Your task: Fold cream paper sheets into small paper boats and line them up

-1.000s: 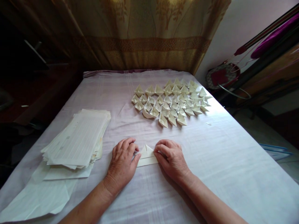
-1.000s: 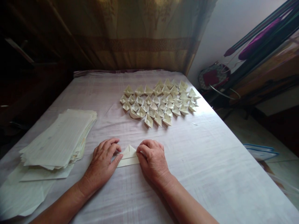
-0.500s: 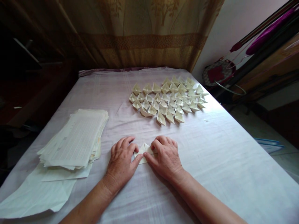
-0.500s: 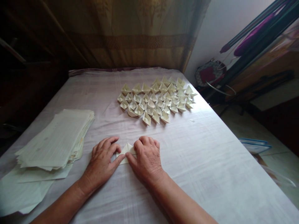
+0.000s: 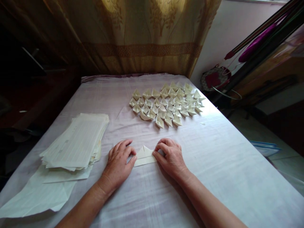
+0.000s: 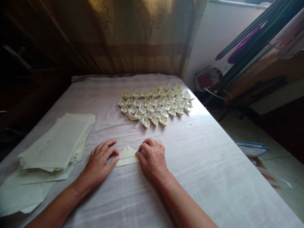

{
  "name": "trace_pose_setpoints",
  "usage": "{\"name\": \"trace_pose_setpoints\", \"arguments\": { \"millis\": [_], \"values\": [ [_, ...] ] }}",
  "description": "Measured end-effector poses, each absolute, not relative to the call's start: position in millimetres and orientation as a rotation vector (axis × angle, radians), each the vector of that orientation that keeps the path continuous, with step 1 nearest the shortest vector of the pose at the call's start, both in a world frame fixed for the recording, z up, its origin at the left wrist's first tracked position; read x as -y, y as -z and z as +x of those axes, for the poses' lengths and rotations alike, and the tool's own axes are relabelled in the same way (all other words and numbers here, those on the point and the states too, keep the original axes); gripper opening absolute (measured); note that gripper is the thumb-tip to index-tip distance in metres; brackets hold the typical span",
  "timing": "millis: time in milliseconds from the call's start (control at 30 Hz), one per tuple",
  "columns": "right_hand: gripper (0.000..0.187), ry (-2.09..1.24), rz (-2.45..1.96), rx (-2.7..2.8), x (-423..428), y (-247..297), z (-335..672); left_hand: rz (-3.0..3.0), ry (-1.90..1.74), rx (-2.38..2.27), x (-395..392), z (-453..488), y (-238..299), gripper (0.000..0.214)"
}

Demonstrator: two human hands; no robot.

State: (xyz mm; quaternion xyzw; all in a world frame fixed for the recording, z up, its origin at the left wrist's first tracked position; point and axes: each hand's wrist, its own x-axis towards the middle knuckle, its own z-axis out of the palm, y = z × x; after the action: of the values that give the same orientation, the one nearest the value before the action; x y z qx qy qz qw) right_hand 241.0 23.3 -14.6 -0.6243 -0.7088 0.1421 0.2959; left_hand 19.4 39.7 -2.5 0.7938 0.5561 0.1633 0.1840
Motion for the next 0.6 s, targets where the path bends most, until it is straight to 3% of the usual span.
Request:
{"name": "trace_pose_setpoints", "arguments": {
  "millis": [600],
  "values": [
    [0.004, -0.356, -1.640, 1.923, -25, 14, 243, 2.279, -0.332, -1.727, -44, 25, -24, 0.009]
  ]
}}
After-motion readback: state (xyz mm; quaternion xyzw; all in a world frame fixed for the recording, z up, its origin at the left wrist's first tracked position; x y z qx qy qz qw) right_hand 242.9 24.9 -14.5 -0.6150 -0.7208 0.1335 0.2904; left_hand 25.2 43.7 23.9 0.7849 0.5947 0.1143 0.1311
